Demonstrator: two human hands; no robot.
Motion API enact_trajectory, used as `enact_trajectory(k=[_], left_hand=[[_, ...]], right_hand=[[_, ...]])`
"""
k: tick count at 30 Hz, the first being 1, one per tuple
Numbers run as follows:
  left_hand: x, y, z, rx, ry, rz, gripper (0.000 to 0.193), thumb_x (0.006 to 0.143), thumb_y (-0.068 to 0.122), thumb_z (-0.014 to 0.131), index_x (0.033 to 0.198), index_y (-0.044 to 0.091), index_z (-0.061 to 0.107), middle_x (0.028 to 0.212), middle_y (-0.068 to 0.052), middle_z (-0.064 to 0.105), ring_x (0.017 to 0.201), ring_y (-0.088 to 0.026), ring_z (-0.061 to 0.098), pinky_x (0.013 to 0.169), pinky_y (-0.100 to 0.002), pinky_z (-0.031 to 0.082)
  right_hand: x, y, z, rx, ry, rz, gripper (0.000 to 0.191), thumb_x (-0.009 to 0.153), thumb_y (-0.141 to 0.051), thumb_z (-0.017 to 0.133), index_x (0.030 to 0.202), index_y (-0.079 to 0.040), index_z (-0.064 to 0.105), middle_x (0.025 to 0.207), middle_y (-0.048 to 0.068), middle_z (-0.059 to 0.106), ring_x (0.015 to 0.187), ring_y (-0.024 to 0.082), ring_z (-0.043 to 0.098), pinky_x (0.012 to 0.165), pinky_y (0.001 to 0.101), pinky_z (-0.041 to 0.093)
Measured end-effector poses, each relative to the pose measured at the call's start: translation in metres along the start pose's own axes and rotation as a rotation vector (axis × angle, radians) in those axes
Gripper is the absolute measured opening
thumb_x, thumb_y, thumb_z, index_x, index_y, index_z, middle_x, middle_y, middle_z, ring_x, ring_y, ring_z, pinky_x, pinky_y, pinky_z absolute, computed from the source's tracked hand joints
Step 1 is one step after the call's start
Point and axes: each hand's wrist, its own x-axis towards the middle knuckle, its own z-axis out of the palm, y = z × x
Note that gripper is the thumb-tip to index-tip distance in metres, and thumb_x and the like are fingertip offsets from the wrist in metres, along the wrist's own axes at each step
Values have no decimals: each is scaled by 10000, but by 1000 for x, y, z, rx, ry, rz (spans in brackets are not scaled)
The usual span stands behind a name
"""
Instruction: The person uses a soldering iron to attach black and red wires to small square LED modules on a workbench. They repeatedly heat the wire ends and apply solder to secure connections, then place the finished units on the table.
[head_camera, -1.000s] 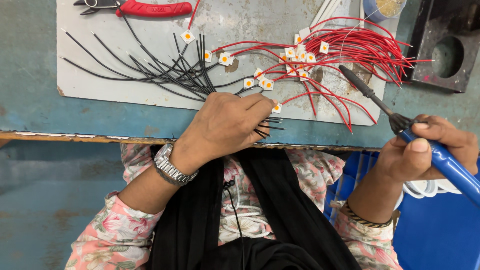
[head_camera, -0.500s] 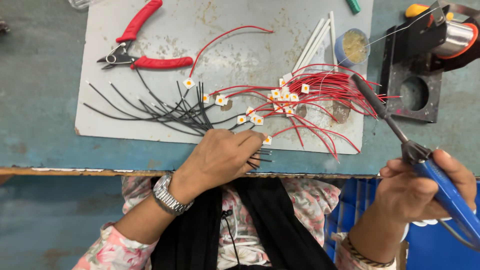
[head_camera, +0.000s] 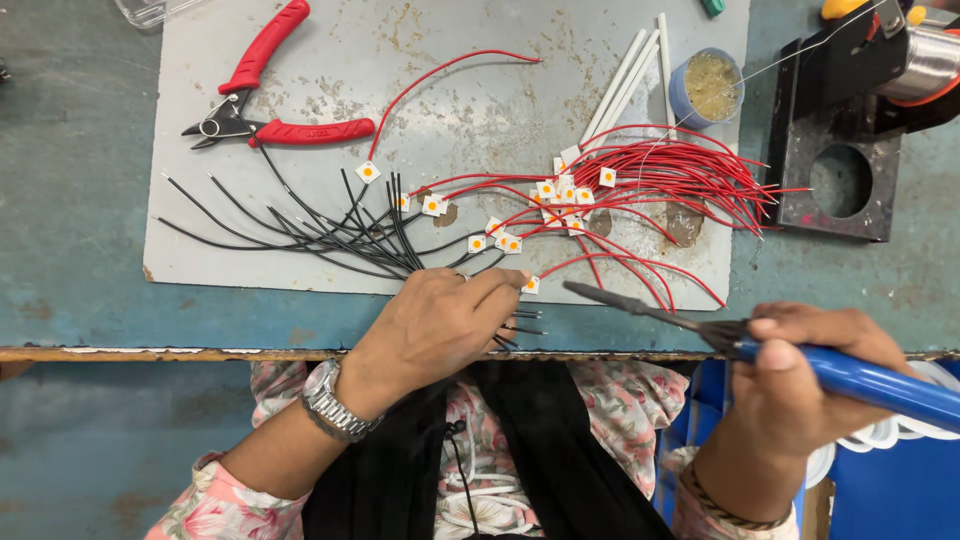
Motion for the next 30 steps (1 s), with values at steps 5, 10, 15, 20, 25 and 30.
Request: enact_trajectory(k=[5, 10, 15, 20, 25, 30], left_hand=[[0, 1, 1, 3, 14, 5, 197, 851, 176, 690, 979, 39, 630, 1139, -46, 698, 634, -207, 642, 597, -364, 504], [0, 1, 2, 35, 0, 8, 117, 848, 103, 650, 948, 51, 621, 1158, -35, 705, 634, -193, 647, 601, -360, 508], [1, 0, 4, 35, 10, 11, 111, 846, 95, 646, 943, 49, 619, 1142, -39, 704, 635, -196, 650, 591, -359, 509], [1, 1, 3, 33, 23, 20, 112, 840, 90, 641, 941, 48, 622, 1132, -43, 706, 635, -198, 652, 591, -361, 512], [2, 1, 2, 32, 22, 20, 109, 837, 85, 642, 937, 47, 625, 1141, -49, 708, 634, -197, 653, 589, -361, 512], [2, 2, 0, 21, 25, 14, 97, 842, 87, 644, 928, 46, 625, 1143, -47, 708, 629, -197, 652, 592, -361, 513]], right_hand=[[16, -28, 32, -192, -179, 100, 248, 907, -176, 811, 911, 11, 648, 860, 116, 706, 703, 144, 678, 668, 233, 548], [30, -42, 49, -326, -353, 94, 220, 925, -183, 774, 887, 22, 705, 822, 102, 725, 640, 111, 666, 636, 188, 505], [37, -46, 58, -298, -358, 71, 225, 901, -202, 775, 902, -3, 670, 820, 87, 723, 642, 111, 676, 638, 200, 527], [43, -48, 60, -353, -405, 28, 230, 887, -189, 762, 853, 3, 641, 782, 90, 720, 598, 119, 673, 596, 214, 523], [44, -52, 59, -366, -444, 41, 202, 913, -185, 758, 857, -6, 680, 790, 85, 725, 586, 101, 671, 578, 194, 511], [50, -56, 65, -367, -454, 28, 193, 910, -196, 752, 874, -21, 678, 797, 74, 724, 589, 97, 676, 574, 191, 510]])
